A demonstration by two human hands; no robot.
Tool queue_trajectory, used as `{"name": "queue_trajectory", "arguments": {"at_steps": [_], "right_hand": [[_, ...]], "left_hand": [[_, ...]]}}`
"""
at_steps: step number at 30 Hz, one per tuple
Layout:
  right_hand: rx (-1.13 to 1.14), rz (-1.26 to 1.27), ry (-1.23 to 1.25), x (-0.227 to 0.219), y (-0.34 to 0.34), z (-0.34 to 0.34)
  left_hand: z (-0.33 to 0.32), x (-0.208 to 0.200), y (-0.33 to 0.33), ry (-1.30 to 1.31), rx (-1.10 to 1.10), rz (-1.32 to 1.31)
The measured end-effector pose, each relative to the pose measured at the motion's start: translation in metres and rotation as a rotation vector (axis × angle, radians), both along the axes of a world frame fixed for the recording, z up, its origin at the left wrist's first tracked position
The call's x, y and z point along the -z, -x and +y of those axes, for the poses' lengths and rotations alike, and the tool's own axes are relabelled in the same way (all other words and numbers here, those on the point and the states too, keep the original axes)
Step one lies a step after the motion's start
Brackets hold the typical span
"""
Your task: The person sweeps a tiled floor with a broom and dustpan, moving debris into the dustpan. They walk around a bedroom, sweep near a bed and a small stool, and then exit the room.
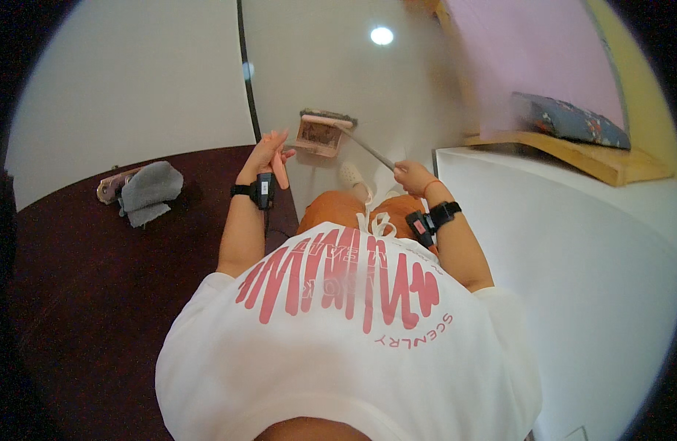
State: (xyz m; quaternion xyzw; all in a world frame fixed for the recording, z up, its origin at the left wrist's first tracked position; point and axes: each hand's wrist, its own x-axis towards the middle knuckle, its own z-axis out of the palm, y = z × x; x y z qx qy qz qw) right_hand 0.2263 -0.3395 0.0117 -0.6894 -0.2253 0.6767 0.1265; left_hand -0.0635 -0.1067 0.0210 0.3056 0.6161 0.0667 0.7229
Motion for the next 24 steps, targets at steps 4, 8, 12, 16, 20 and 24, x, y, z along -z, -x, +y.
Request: {"name": "queue_trajectory", "arguments": {"at_steps": [4,8,12,16,20,24], "right_hand": [[0.211,-0.029,-0.019,-0.021,-0.018,-0.058],[0.373,-0.049,-0.05,-0.004,-0.038,-0.098],[0.479,-0.116,-0.075,0.042,-0.048,-0.107],[0.463,-0.163,-0.119,0.086,-0.06,-0.103],[0.238,-0.085,-0.153,0.126,-0.06,-0.098],[-0.13,-0.289,-0.348,0.235,-0.043,-0.112]], "left_hand": [[-0.016,-0.011,-0.001,-0.051,0.008,-0.054],[-0.049,-0.026,0.013,-0.148,-0.025,-0.001],[-0.091,-0.043,0.039,-0.196,-0.11,0.042],[-0.123,-0.041,0.077,-0.147,-0.129,0.017],[-0.162,-0.033,0.105,-0.116,-0.209,0.044],[-0.155,-0.018,0.111,-0.122,-0.276,0.002]]}}
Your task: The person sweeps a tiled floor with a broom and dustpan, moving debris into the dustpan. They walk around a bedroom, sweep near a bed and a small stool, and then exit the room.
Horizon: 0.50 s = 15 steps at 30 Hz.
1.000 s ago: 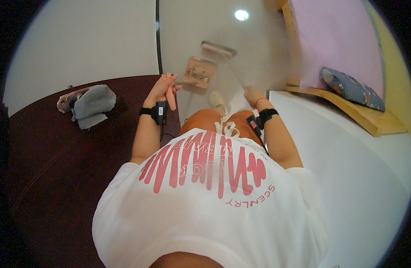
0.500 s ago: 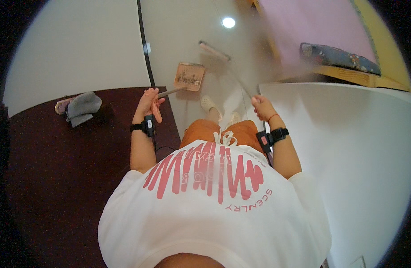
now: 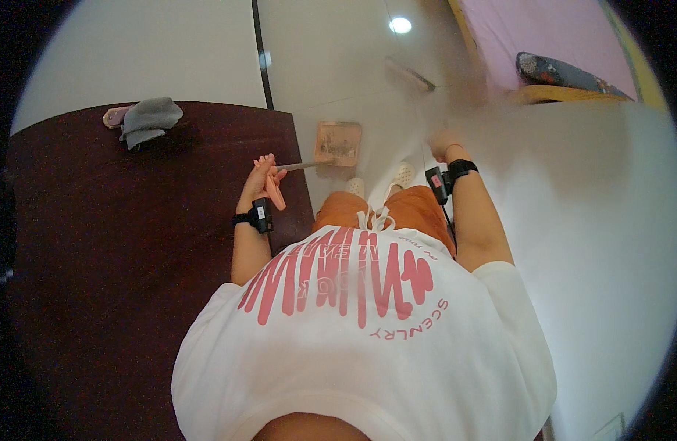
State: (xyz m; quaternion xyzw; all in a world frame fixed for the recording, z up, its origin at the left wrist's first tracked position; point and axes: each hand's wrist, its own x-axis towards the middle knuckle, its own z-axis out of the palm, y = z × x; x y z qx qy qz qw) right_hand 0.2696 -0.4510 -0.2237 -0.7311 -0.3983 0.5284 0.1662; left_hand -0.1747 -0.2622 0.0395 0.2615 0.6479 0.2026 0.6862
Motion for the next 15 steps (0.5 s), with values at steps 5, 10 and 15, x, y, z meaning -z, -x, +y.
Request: {"name": "queue_trajectory", "arguments": {"at_steps": [5,10,15], "right_hand": [[-0.013,-0.01,0.008,-0.018,0.075,0.001],[-0.118,-0.101,0.16,-0.14,0.147,0.005],[-0.012,0.029,0.231,-0.234,0.163,-0.026]], "left_hand": [[0.007,0.025,0.014,0.016,0.174,-0.022],[0.018,0.025,0.014,-0.041,0.164,-0.032],[0.03,0.024,0.017,-0.05,0.234,-0.036]]}}
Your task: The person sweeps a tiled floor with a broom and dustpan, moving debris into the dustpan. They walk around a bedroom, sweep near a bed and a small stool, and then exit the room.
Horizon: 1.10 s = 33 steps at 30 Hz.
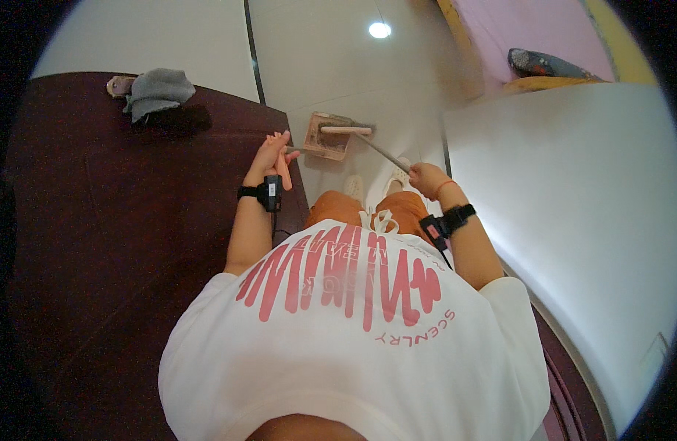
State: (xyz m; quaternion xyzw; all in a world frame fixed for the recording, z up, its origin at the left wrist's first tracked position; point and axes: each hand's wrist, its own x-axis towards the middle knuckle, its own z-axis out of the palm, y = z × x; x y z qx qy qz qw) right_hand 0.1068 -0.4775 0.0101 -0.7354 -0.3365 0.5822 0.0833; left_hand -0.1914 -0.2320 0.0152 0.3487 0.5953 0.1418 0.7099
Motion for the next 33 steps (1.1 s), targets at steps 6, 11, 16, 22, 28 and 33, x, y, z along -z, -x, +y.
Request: {"name": "queue_trajectory", "arguments": {"at_steps": [6,11,16,22,28,33], "right_hand": [[0.246,0.043,-0.098,-0.016,0.015,0.015],[0.176,-0.023,-0.186,0.067,0.023,0.103],[0.08,-0.25,-0.263,0.102,0.037,0.14],[-0.367,-0.468,-0.379,0.117,0.024,0.039],[0.466,0.125,-0.055,0.021,0.038,-0.069],[0.812,0.23,0.053,-0.005,0.041,-0.14]], "left_hand": [[0.002,-0.007,0.021,0.018,0.034,-0.004],[0.003,0.004,0.046,0.04,0.021,-0.032],[-0.001,0.0,0.053,0.068,0.028,0.002],[-0.003,0.002,0.04,0.054,0.021,-0.034],[-0.005,-0.002,0.022,0.052,0.18,0.035],[-0.021,-0.018,-0.014,-0.013,0.392,0.121]]}}
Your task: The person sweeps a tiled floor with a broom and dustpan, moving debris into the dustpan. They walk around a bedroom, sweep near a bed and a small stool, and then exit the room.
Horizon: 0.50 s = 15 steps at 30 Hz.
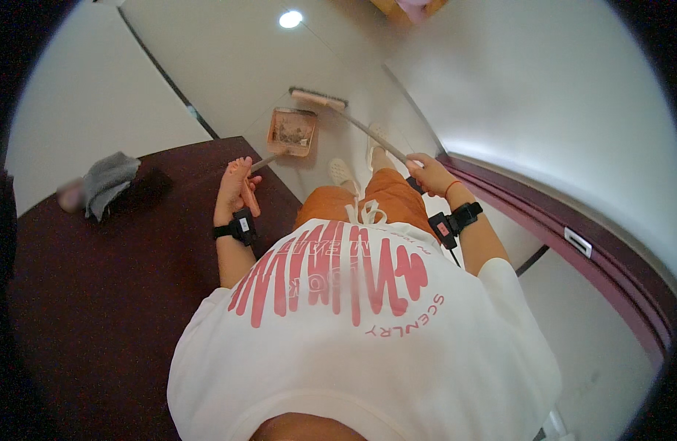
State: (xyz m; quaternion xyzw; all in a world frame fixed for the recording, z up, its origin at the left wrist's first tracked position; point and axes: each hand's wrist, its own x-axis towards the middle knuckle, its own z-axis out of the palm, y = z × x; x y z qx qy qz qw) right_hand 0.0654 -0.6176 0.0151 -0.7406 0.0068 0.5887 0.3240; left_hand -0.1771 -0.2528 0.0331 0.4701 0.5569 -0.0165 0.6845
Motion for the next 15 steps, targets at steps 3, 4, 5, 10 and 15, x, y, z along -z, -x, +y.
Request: {"name": "queue_trajectory", "arguments": {"at_steps": [3,4,5,10,15], "right_hand": [[0.211,0.03,-0.072,0.012,0.014,-0.02],[0.229,0.009,-0.083,0.012,0.016,-0.015],[0.245,-0.01,-0.092,0.014,0.014,-0.012],[0.086,-0.209,0.041,0.081,0.016,0.011],[0.025,-0.057,0.074,0.058,0.037,-0.005]], "left_hand": [[-0.014,-0.013,-0.02,0.013,0.134,-0.015],[-0.026,-0.029,-0.032,-0.009,0.172,0.025],[-0.03,-0.031,-0.036,-0.018,0.213,0.027],[-0.018,-0.012,-0.05,0.052,0.334,-0.046],[-0.04,-0.024,-0.076,0.126,0.448,0.005]]}}
